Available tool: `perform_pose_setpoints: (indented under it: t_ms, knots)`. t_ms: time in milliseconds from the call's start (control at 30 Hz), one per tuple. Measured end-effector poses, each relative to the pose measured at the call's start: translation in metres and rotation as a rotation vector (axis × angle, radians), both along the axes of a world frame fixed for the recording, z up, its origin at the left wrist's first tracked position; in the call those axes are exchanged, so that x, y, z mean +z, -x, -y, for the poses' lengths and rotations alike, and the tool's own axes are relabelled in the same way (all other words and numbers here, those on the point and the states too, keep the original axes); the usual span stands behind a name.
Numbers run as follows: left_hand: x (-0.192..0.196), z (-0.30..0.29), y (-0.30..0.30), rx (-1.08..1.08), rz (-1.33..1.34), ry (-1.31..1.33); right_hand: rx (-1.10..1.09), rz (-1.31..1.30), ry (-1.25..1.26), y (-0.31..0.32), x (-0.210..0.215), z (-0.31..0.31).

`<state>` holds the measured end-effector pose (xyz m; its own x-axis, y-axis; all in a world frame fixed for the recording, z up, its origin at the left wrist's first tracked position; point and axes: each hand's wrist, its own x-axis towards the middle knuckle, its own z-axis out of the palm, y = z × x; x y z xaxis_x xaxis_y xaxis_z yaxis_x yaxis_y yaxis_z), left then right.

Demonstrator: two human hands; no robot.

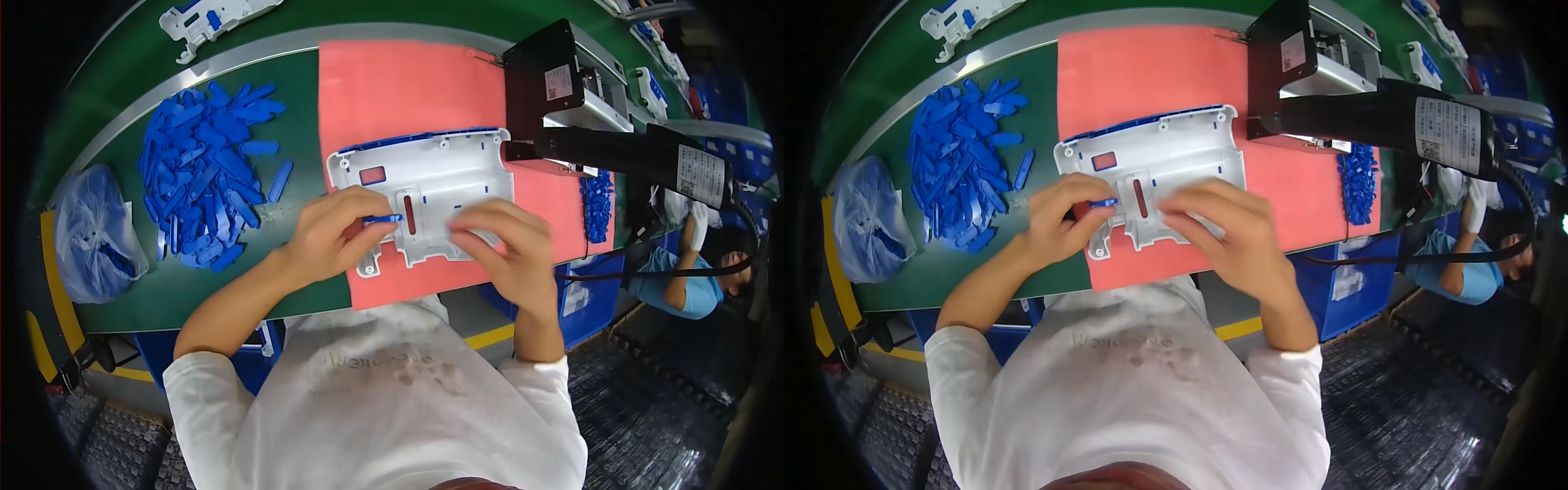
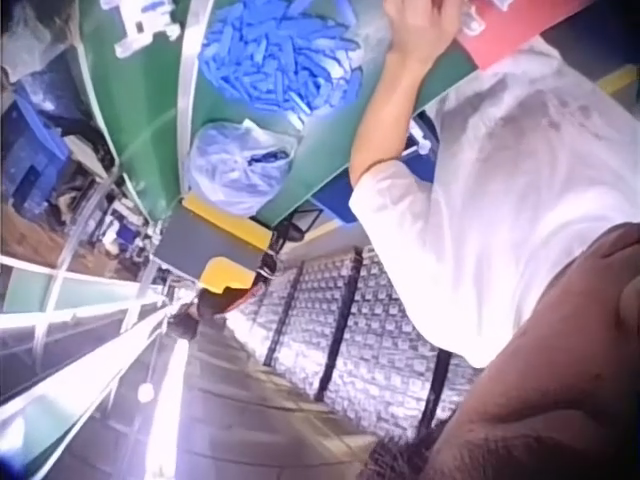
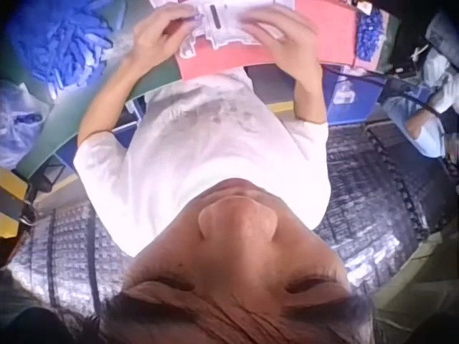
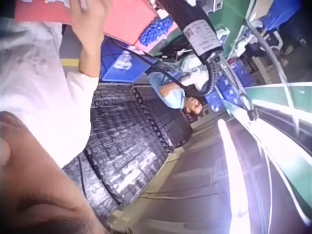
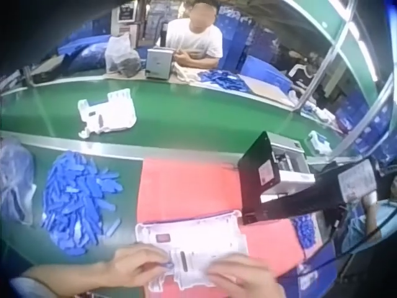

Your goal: Assembling blue plastic internal components into white plastic outer housings using an electric screwdriver at a factory workstation.

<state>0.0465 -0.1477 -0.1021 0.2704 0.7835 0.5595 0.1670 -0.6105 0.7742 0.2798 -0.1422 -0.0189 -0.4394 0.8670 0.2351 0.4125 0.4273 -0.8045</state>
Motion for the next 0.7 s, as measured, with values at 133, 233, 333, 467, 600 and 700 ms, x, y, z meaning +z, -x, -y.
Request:
perform_pose_setpoints:
  t_ms: [133,233,333,467,600,700]
  knots:
    - [-0.006,-0.001,0.001,0.014,0.042,0.110,0.125,0.077,-0.043,0.030,-0.029,-0.035]
    - [-0.006,-0.001,-0.002,0.031,0.087,0.122,0.112,0.162,-0.056,0.032,-0.032,-0.031]
    - [-0.005,-0.001,-0.002,0.027,0.113,0.126,0.085,0.215,-0.140,0.036,-0.035,-0.025]
    - [-0.007,-0.001,0.001,0.014,0.104,0.142,0.115,0.219,-0.045,0.042,-0.033,-0.022]
    - [-0.009,-0.001,0.001,0.022,0.105,0.121,0.179,0.235,-0.021,0.038,-0.028,-0.023]
    - [-0.008,0.000,-0.001,0.008,0.128,0.143,0.198,0.214,-0.017,0.035,-0.029,-0.025]
